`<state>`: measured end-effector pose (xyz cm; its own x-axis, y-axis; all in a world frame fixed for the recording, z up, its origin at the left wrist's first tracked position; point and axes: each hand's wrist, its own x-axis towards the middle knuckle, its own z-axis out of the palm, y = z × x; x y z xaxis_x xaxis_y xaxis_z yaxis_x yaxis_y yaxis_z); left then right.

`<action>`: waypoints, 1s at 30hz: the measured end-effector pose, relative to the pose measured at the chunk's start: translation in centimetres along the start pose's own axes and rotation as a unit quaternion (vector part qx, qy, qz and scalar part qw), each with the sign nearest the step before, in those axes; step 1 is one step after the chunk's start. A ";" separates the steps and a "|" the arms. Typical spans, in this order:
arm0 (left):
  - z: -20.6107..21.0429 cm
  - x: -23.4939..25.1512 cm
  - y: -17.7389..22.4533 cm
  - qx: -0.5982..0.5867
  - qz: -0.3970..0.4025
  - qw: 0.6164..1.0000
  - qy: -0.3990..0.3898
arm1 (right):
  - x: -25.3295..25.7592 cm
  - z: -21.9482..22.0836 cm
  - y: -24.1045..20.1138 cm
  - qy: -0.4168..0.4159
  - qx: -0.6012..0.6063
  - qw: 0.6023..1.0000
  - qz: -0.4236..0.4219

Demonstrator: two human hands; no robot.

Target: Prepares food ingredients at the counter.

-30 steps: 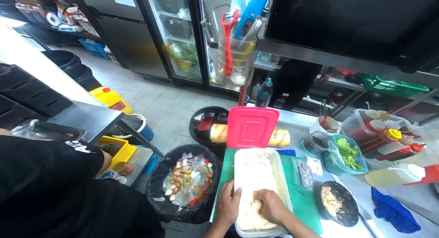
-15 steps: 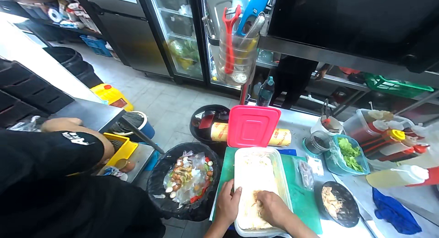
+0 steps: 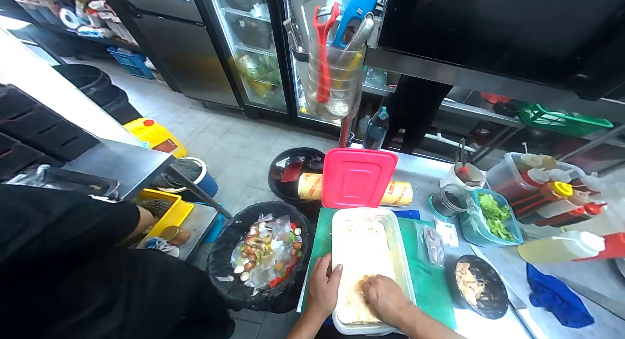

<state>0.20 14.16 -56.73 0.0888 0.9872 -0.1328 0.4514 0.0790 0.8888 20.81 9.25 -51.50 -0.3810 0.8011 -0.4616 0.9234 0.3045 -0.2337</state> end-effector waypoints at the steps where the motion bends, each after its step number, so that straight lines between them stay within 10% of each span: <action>1: 0.0 0.0 0.0 0.002 0.001 1.000 -0.001 | 0.1 -0.2 0.1 -0.004 0.004 1.000 0.002; 11: 0.0 0.1 -0.1 -0.007 0.002 1.000 0.003 | 0.5 -2.6 3.0 0.016 0.197 0.976 0.092; 30: 0.0 0.1 0.0 -0.009 -0.006 1.000 0.000 | 1.3 -1.4 1.8 -0.024 0.103 0.993 0.057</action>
<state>0.21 14.26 -56.71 0.0845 0.9861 -0.1430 0.4367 0.0923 0.8948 22.02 11.52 -51.32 -0.2817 0.7974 -0.5336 0.9330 0.0978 -0.3464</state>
